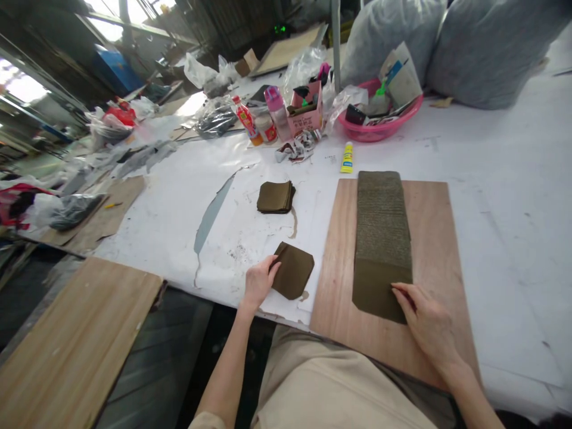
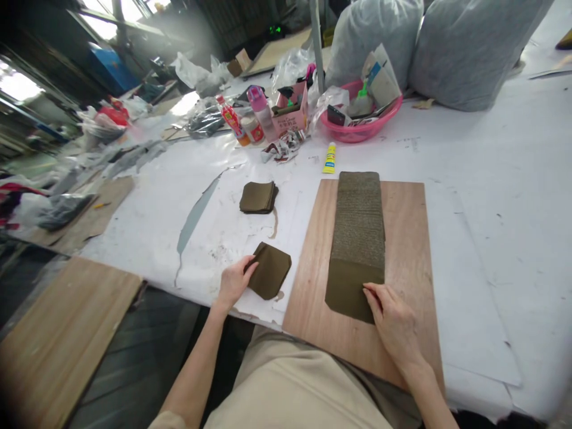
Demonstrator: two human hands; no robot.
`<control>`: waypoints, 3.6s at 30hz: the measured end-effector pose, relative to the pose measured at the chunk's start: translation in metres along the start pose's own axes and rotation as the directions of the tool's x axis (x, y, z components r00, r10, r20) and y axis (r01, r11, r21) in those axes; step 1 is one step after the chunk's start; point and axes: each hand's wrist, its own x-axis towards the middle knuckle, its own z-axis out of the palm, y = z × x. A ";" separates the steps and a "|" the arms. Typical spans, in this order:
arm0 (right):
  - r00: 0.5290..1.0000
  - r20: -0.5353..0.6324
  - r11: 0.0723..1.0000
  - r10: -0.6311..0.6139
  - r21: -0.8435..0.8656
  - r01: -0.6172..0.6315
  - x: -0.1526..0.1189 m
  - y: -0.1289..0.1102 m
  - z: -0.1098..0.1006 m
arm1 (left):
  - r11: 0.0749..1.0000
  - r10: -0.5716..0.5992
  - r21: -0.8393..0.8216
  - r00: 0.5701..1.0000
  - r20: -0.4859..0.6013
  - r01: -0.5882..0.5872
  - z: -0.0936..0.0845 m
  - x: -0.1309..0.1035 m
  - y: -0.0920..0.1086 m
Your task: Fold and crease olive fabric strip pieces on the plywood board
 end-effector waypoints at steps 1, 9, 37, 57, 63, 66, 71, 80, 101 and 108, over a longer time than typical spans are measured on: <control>1.000 0.000 1.000 0.000 0.000 0.000 0.000 -0.001 -0.001 | 0.999 -0.003 0.047 1.000 -0.007 0.003 0.002 -0.001 -0.002; 0.997 0.049 0.996 0.059 0.056 -0.062 0.000 -0.006 -0.003 | 0.964 -0.036 0.258 0.996 -0.077 0.055 0.011 -0.005 0.004; 0.970 -0.245 0.980 -0.004 -0.194 -0.045 0.010 -0.002 0.013 | 0.706 0.707 0.166 0.699 -0.106 -0.689 0.147 -0.019 0.111; 0.972 -0.178 0.988 0.150 0.050 -0.143 0.054 0.005 -0.029 | 0.826 0.538 -0.211 0.843 0.016 -0.523 0.100 0.027 0.144; 0.984 -0.087 0.953 0.152 -0.251 -0.170 0.166 0.042 -0.043 | 0.894 0.447 -0.047 0.894 0.024 -0.446 0.107 0.156 0.188; 0.984 -0.062 0.936 0.164 -0.306 -0.175 0.219 0.058 -0.038 | 0.919 0.392 0.026 0.919 0.030 -0.393 0.122 0.211 0.201; 0.980 -0.020 0.925 0.198 -0.328 -0.193 0.276 0.074 -0.018 | 0.942 0.292 0.164 0.956 0.038 -0.294 0.142 0.255 0.211; 0.945 -0.031 0.940 0.326 -0.097 -0.328 0.315 0.089 0.014 | 0.972 0.182 0.153 0.983 0.006 -0.181 0.163 0.270 0.214; 0.906 0.035 0.637 0.422 0.699 -0.324 0.273 0.084 0.034 | 0.710 0.172 -0.701 0.982 0.073 -0.072 0.184 0.271 0.204; 0.884 0.068 0.559 0.463 0.751 -0.351 0.213 0.065 0.038 | 0.582 0.191 -0.813 0.968 0.165 0.024 0.175 0.214 0.200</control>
